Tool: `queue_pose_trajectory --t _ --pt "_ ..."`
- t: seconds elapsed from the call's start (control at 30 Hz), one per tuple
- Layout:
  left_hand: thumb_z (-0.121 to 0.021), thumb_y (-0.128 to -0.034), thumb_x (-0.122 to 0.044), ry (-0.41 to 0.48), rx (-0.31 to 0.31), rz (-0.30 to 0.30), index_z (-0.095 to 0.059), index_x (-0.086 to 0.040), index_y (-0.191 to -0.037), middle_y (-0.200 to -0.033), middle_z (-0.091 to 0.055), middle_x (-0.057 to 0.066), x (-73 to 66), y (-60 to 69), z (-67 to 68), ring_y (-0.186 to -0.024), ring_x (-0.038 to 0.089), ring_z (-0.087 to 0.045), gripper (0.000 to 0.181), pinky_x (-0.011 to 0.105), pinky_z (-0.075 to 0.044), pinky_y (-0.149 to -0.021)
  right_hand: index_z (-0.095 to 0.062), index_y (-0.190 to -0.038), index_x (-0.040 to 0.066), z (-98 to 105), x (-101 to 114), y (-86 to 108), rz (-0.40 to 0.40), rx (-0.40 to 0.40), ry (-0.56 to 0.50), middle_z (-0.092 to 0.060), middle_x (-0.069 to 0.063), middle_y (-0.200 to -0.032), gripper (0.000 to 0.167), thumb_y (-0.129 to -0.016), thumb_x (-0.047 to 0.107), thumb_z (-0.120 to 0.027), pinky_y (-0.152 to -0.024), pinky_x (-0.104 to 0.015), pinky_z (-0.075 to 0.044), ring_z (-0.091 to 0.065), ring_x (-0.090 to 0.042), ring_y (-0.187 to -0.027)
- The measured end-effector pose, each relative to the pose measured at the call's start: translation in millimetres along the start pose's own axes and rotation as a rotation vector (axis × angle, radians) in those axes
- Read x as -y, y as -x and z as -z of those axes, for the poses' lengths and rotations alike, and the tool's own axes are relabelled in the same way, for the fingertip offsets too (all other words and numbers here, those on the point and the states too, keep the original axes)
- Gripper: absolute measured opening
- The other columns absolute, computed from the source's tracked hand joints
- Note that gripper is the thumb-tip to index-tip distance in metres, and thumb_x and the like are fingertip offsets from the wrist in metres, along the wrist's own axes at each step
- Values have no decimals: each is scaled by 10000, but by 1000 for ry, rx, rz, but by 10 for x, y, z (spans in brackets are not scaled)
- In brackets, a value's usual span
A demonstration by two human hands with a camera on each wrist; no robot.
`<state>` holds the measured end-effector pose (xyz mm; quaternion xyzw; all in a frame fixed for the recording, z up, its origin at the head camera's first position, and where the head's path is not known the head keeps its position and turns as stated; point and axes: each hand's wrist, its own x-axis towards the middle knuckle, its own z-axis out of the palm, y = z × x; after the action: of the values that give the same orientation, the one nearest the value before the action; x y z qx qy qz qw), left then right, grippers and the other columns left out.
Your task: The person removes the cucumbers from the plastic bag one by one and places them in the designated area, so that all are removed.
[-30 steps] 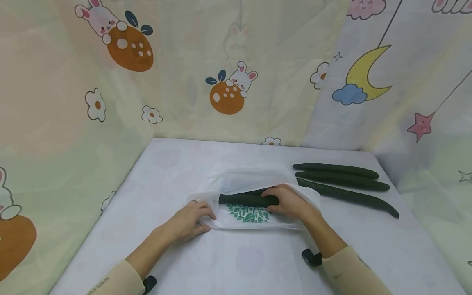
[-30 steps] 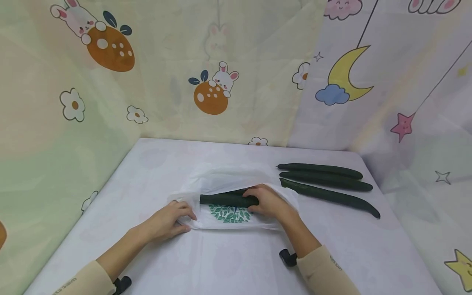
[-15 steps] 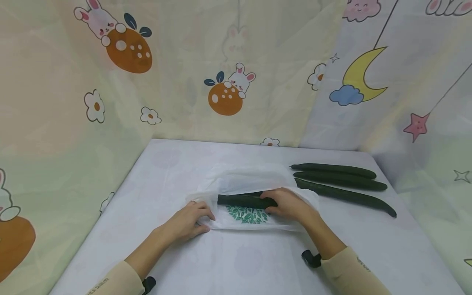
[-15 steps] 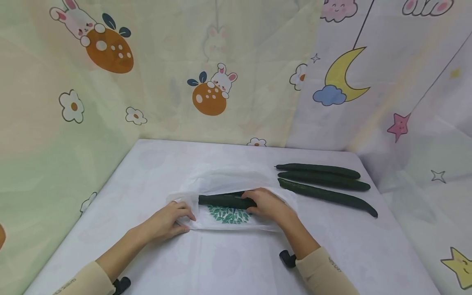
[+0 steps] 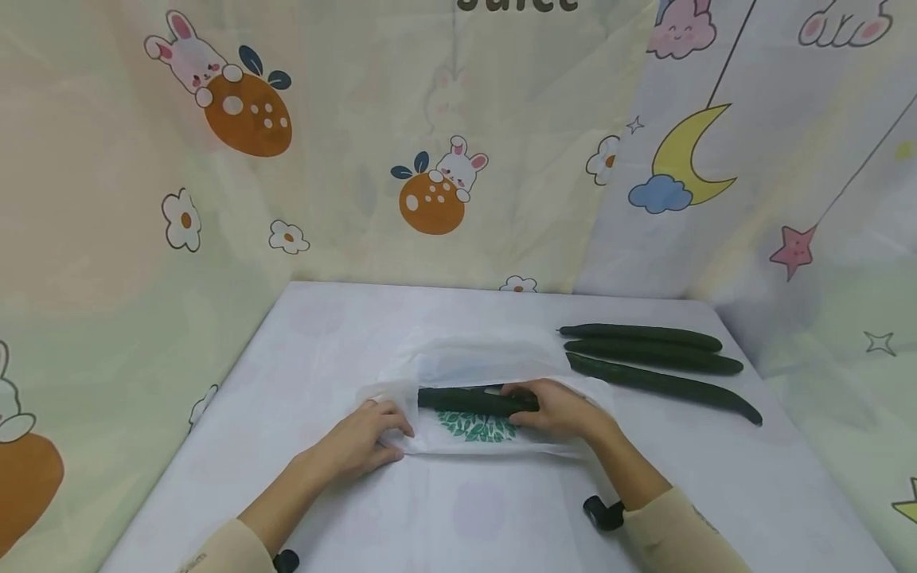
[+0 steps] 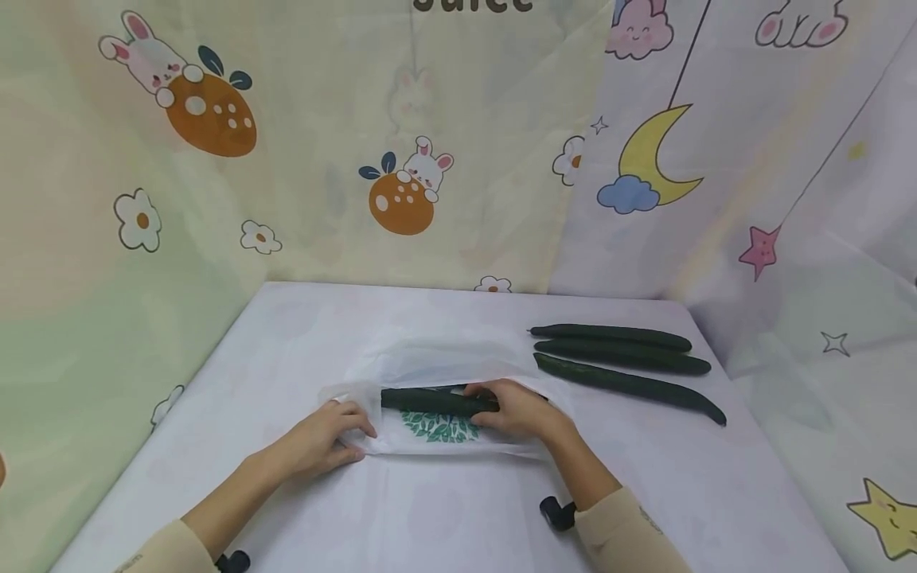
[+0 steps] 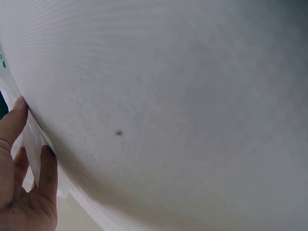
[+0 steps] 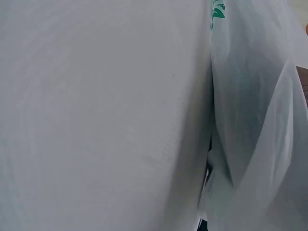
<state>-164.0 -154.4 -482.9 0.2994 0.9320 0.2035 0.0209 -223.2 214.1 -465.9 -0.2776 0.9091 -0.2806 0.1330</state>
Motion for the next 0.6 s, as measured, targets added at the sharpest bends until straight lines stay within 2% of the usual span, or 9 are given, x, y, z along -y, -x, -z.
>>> queue_pose_trajectory --t 0.23,0.43,0.6 --pt "-827 -867 -222 -24 -9 -19 -740 -264 -1094 -1153 -634 -102 16 -6 7 -1113 201 -552 247 444 -488 -965 -668 -1326 204 -22 -29 28 28 -3 -149 -661 -4 -1332 393 -950 287 -750 -1029 -491 -490 -620 -223 -1223" --pt "-824 -870 -221 -15 -1 -32 -731 -263 -1095 -1190 -648 -72 16 -4 11 -1129 233 -559 247 461 -489 -956 -685 -1311 214 5 12 89 82 -21 -159 -677 27 -1312 386 -938 265 -767 -1032 -496 -491 -628 -211 -1215" --pt "-823 -871 -224 -8 7 -29 -724 -271 -1095 -1202 -653 -75 13 -1 3 -1116 234 -571 250 461 -493 -935 -698 -1292 274 67 43 181 124 -51 -156 -674 78 -1310 387 -916 271 -792 -1047 -510 -481 -617 -190 -1228"
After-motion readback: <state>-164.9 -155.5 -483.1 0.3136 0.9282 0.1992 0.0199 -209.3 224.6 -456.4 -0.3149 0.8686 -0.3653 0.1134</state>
